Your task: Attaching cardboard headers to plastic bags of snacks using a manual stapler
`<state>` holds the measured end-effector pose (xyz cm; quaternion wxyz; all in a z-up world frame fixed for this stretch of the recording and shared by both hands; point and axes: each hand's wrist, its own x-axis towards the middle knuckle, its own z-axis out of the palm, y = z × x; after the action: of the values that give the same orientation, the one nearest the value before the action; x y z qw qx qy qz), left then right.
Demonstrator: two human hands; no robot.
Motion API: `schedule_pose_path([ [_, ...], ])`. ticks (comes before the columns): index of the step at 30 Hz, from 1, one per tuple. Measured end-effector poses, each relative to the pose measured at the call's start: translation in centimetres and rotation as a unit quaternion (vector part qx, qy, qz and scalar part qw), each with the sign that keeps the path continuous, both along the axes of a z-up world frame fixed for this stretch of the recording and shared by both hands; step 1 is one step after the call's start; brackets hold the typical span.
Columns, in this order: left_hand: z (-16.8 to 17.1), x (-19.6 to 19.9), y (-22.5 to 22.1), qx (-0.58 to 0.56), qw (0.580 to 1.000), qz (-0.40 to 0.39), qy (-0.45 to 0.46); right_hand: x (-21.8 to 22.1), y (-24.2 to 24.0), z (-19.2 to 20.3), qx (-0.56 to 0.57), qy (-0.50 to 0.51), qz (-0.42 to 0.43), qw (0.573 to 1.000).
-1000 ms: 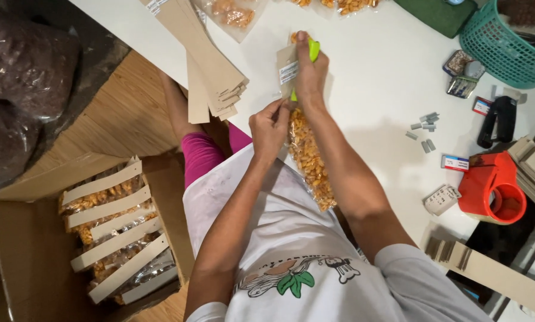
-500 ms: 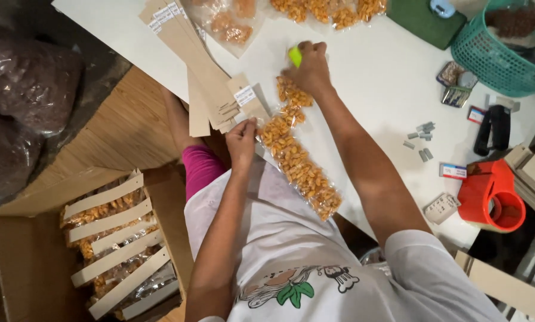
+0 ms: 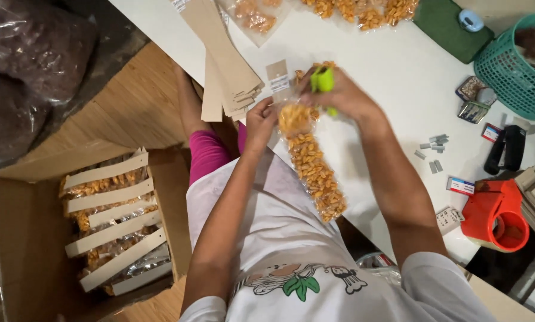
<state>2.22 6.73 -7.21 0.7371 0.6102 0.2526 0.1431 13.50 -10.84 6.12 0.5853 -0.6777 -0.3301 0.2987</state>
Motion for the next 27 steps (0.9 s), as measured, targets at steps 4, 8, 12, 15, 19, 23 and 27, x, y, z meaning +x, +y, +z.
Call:
schedule_pose_path([
  [4,3.2,-1.0,-0.1,-0.057,0.998,-0.015,-0.007,1.7,1.7,-5.3,-0.019,-0.057,-0.048,0.997],
  [8,4.6,-1.4,-0.2,-0.087,0.996,-0.019,-0.008,2.1,2.2,-7.1,0.026,0.008,-0.104,0.994],
  [12,5.0,-1.5,-0.8,0.024,0.999,-0.007,-0.036,1.8,2.5,-6.8,0.031,0.005,-0.100,0.995],
  [15,5.6,-1.8,-1.3,0.062,0.998,0.013,-0.024,0.8,2.6,-4.7,-0.004,-0.009,-0.098,0.995],
  [19,6.2,-2.6,-1.7,0.102,0.994,0.014,-0.026,0.6,2.7,-3.4,-0.046,-0.008,-0.094,0.994],
  [23,4.4,-2.1,-1.7,0.101,0.994,0.026,-0.042,-0.6,4.3,0.3,-0.055,0.156,-0.320,0.933],
  [27,5.1,-2.1,-2.8,0.112,0.993,0.006,-0.039,-1.1,6.4,0.2,0.164,0.233,-0.399,0.872],
])
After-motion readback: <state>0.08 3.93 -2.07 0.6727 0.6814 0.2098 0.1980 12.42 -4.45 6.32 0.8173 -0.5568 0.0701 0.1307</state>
